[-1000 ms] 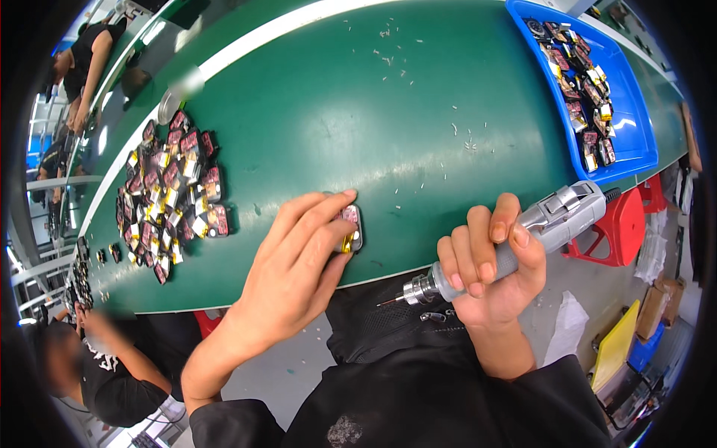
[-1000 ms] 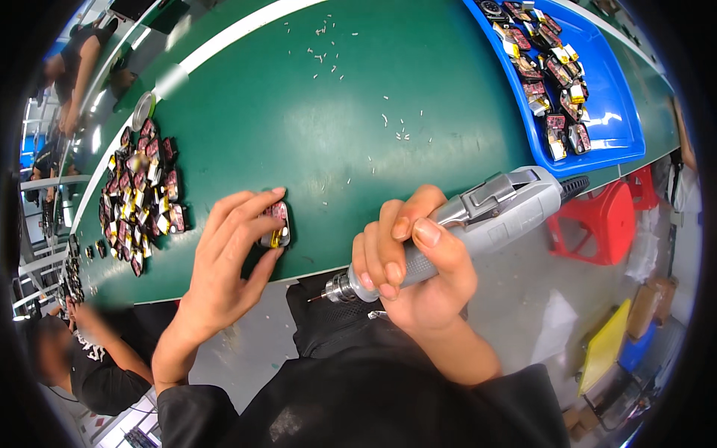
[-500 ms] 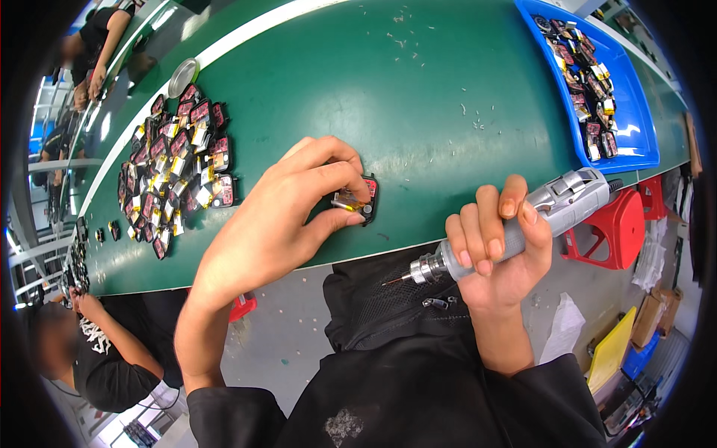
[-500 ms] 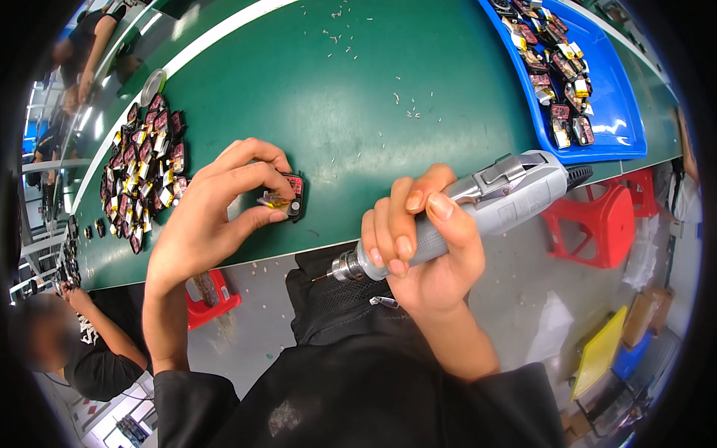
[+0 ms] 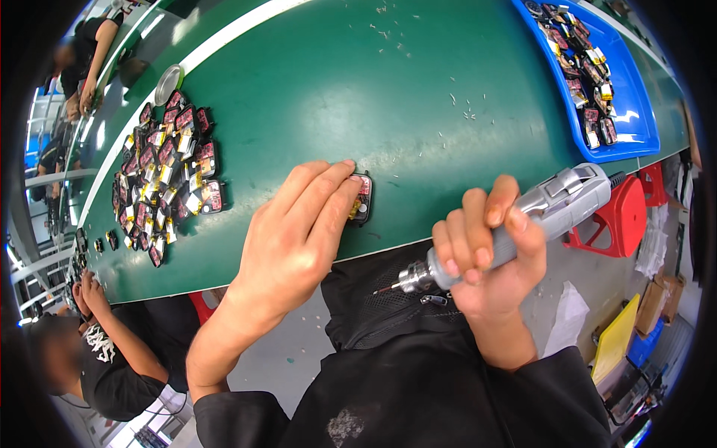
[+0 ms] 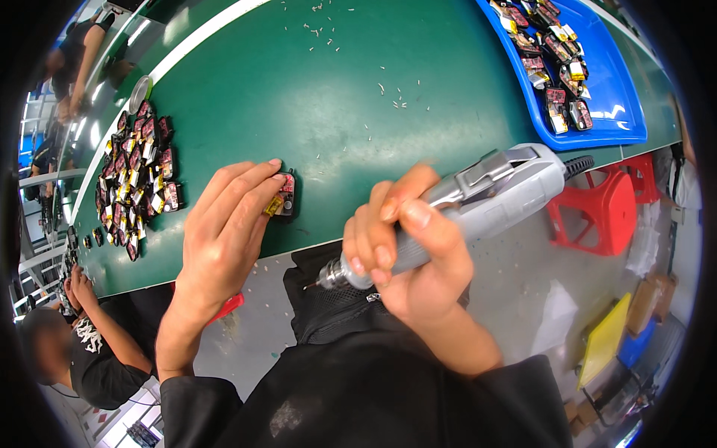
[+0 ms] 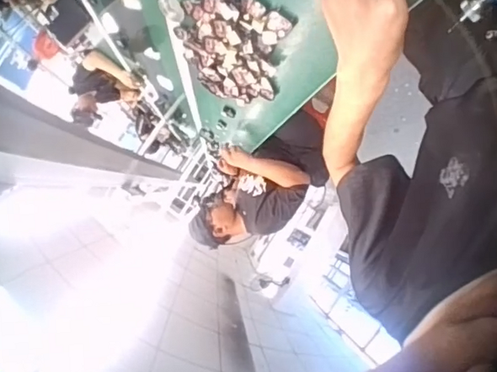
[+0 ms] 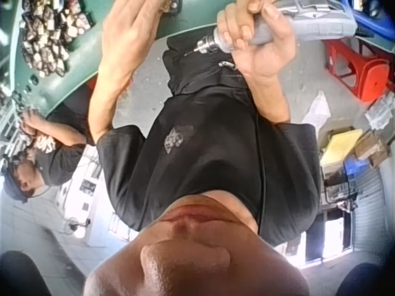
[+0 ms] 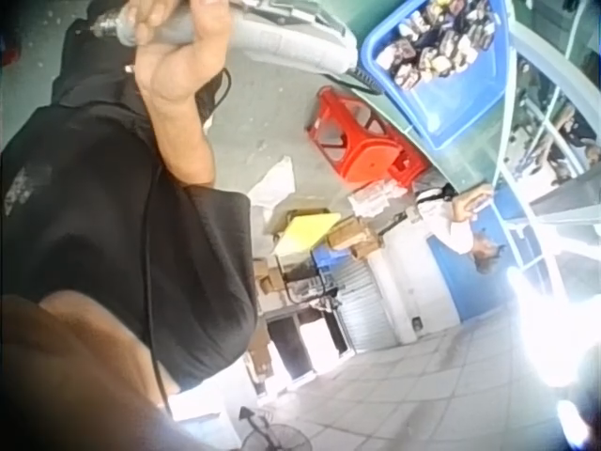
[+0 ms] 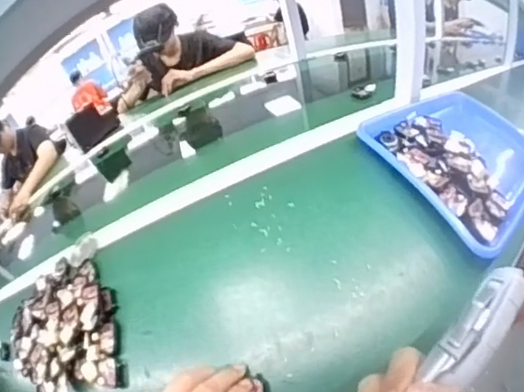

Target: Using an electric screwdriver to fasten screws onto small electronic components on an assembly line.

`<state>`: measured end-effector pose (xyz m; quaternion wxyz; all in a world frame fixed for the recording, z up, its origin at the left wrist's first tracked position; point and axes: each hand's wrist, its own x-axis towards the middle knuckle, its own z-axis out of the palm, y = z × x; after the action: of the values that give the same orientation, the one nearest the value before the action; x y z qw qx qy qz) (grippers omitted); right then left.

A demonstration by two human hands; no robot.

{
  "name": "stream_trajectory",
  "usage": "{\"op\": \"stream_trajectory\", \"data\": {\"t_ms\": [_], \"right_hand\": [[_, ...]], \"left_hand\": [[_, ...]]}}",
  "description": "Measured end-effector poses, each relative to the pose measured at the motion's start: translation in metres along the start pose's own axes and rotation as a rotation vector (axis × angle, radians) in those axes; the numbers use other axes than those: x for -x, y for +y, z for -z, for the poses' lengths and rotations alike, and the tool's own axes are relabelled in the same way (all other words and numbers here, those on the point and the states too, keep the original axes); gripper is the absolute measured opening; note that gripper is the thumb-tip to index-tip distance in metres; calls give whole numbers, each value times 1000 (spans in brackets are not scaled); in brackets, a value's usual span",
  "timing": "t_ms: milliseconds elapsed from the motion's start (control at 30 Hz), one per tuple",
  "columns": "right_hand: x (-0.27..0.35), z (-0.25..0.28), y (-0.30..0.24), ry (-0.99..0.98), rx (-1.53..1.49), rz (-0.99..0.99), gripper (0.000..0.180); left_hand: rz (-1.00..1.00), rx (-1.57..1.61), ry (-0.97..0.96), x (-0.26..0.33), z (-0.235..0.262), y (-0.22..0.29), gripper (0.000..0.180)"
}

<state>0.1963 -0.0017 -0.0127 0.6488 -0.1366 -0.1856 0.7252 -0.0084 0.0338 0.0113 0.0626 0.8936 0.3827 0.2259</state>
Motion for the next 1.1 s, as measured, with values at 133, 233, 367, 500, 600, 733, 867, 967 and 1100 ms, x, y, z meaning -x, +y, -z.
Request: {"op": "stream_trajectory", "data": {"t_ms": [133,233,367,500,600,733,867,967,1100], "right_hand": [[18,-14,16,88,51,-108,13],[28,-15,32,157,40,-161,8],[30,-12,39,176,58,-146,5],[28,-12,37,209,41,-154,6],[26,-13,33,225,28,-193,7],[11,-15,3,-22,232,-173,17],[-20,-17,-30,-170,257,-21,19],[-37,-24,-46,-232,329,42,19],[-53,-22,-45,-253,416,52,21]], "left_hand": [[-94,-106,40,3,-7,10,30],[-142,-123,99,6,-12,17,29],[-182,-134,163,9,-21,24,28],[-155,-125,167,11,-23,28,29],[-108,-78,97,10,-19,28,30],[-86,-12,2,15,-14,27,34],[-40,26,-79,17,-7,31,34],[-111,-55,-26,18,-12,32,35],[-81,-71,-11,20,-14,29,32]]}}
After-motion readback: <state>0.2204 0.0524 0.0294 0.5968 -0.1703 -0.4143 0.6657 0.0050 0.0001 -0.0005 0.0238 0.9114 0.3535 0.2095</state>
